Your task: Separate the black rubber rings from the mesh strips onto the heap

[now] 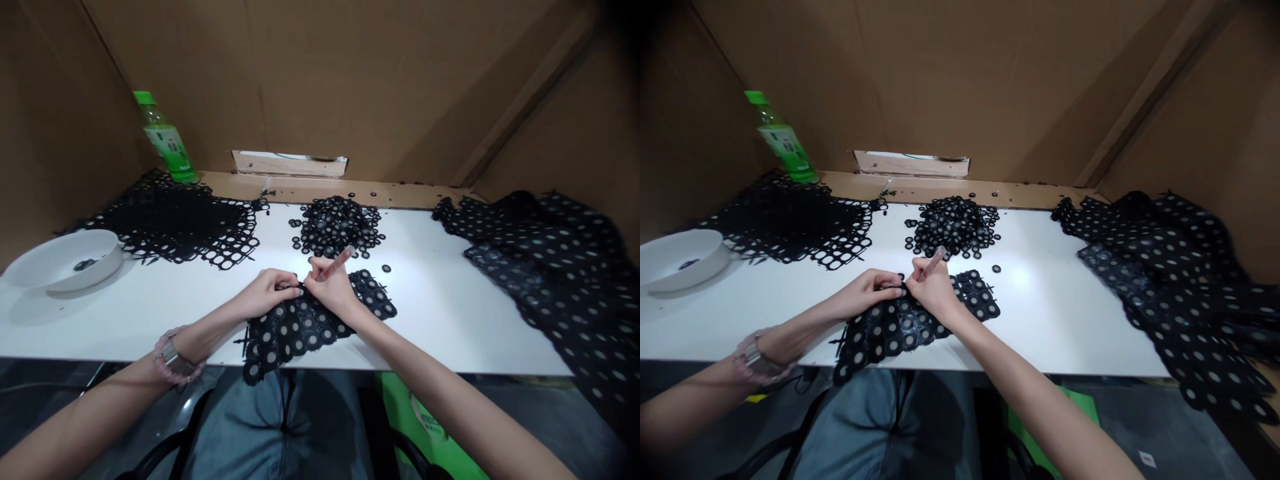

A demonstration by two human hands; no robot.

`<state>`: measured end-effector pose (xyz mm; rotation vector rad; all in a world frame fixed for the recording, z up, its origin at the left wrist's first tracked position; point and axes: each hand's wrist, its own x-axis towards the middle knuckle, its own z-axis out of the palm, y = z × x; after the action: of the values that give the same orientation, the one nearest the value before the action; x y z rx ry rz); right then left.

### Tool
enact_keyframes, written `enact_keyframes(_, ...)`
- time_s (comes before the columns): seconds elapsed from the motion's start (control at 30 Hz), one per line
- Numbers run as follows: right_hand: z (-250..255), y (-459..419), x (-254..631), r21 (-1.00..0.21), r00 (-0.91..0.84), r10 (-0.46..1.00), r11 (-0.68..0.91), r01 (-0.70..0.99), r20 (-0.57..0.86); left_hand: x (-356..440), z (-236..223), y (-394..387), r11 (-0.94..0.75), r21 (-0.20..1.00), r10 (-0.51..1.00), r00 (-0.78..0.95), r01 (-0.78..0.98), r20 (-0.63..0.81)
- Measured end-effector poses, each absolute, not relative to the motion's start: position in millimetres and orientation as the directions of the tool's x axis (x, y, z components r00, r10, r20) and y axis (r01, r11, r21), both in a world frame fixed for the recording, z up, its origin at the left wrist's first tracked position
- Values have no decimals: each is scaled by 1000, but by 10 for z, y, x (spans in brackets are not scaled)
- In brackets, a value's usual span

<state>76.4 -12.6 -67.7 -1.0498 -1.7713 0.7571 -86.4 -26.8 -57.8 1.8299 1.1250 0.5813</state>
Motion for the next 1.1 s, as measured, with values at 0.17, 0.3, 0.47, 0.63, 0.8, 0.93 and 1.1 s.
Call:
enact_keyframes(0.17, -647, -95, 805, -928, -141, 945, 320, 192, 297, -845, -553, -297, -201, 841, 896, 442, 503, -51)
enact_keyframes(0.3, -602, -159, 863, -982, -29, 982, 187, 2, 187, -823, -524, -322, -254, 770, 909, 416, 585, -17)
enact_keyframes(0.47, -630, -270, 857, -984, -64, 984, 171, 42, 168, -822, -519, -301, -222, 848, 867, 495, 481, -54)
enact_keyframes(0.63, -654, -278, 850, -980, -69, 981, 188, 64, 184, -848, -557, -289, -164, 889, 846, 524, 427, -96)
enact_keyframes(0.8, -637, -294, 845, -979, -103, 979, 183, 91, 174, -845, -559, -303, -164, 904, 844, 531, 395, -79)
enact_keyframes(0.93, -624, -309, 835, -948, -123, 966, 248, 200, 226, -831, -566, -319, -222, 893, 853, 522, 391, -16)
enact_keyframes(1.1, -632, -336, 823, -854, -200, 918, 392, 342, 341, -815, -541, -328, -220, 896, 851, 525, 385, -17)
